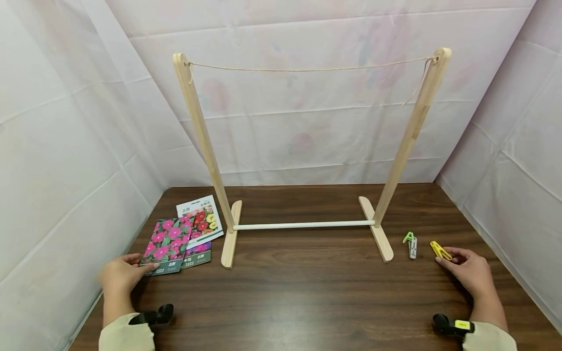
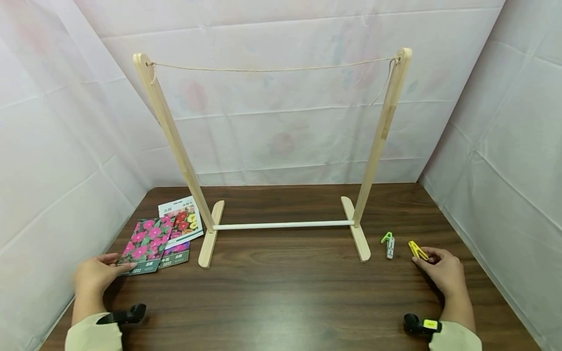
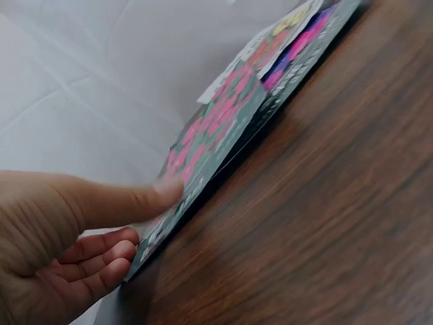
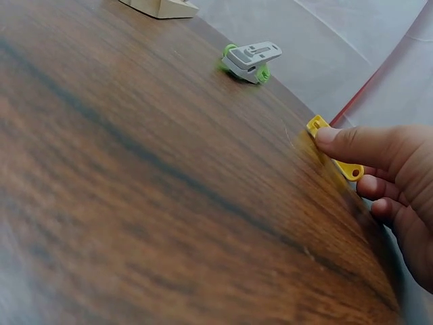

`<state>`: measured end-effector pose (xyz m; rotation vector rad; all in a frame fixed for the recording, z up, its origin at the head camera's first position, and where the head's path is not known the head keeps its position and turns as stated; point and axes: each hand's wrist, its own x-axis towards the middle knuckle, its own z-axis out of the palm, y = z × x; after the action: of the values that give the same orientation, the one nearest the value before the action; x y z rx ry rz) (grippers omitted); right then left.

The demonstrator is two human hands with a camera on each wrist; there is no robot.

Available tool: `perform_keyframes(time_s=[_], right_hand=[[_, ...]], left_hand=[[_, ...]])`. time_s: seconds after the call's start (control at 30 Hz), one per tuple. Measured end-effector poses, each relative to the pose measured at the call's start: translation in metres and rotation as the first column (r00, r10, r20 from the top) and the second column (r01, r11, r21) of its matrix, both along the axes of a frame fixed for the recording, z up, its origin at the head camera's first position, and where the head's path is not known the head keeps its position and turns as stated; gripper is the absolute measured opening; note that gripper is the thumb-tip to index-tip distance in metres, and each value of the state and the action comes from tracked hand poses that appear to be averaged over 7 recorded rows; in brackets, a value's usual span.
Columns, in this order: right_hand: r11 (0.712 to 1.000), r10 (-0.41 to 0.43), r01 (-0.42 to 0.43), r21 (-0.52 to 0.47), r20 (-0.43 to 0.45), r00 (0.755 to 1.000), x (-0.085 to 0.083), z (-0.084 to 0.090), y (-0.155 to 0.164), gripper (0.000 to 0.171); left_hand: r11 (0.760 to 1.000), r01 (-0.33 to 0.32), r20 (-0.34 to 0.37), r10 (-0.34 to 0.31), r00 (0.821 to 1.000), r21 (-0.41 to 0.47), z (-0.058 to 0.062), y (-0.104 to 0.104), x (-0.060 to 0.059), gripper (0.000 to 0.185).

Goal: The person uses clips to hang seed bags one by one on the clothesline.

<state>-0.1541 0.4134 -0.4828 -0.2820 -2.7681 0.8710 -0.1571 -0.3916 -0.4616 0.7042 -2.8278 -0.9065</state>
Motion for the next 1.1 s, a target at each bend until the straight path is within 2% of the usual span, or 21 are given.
perform_keyframes(time_s=[0.1, 0.23, 0.37, 0.47, 0.67, 0.83, 1.0, 1.1], right_hand=[[0.999, -0.041, 0.041, -0.007, 0.023, 0.999, 0.033, 0.009, -0.006, 0.048], [0.999, -0.040, 0.040, -0.017, 0.031, 0.999, 0.034, 0.009, -0.006, 0.048], [0.998, -0.037, 0.039, -0.039, 0.041, 0.998, 0.035, 0.010, -0.006, 0.048], [0.998, -0.048, 0.049, -0.044, 0.034, 0.998, 0.035, 0.010, -0.007, 0.047], [0.996, -0.083, 0.084, -0.041, 0.023, 0.996, 0.033, 0.011, -0.008, 0.044], [0.993, -0.089, 0.089, -0.077, 0.010, 0.996, 0.035, 0.011, -0.008, 0.043], [0.985, -0.089, 0.086, -0.153, -0.014, 0.996, 0.038, 0.008, -0.008, 0.045], [0.978, -0.090, 0.081, -0.192, -0.039, 0.995, 0.040, 0.007, -0.008, 0.046]], left_hand=[[0.999, 0.045, 0.027, -0.044, 0.999, -0.016, 0.017, -0.004, 0.000, 0.073], [0.998, 0.004, 0.039, -0.007, 0.999, 0.065, 0.019, -0.001, 0.000, 0.071], [0.988, -0.051, 0.050, 0.044, 0.998, 0.143, 0.020, 0.002, 0.002, 0.071], [0.981, -0.068, 0.038, 0.062, 0.997, 0.180, 0.019, 0.002, 0.003, 0.069], [0.934, -0.084, -0.027, 0.099, 0.995, 0.347, 0.013, -0.006, 0.004, 0.056], [0.907, -0.110, 0.012, 0.116, 0.993, 0.405, 0.012, -0.013, 0.006, 0.053], [0.838, -0.159, 0.033, 0.166, 0.985, 0.522, 0.014, -0.017, 0.009, 0.037], [0.818, -0.174, 0.034, 0.185, 0.982, 0.548, 0.015, -0.018, 0.011, 0.021]])
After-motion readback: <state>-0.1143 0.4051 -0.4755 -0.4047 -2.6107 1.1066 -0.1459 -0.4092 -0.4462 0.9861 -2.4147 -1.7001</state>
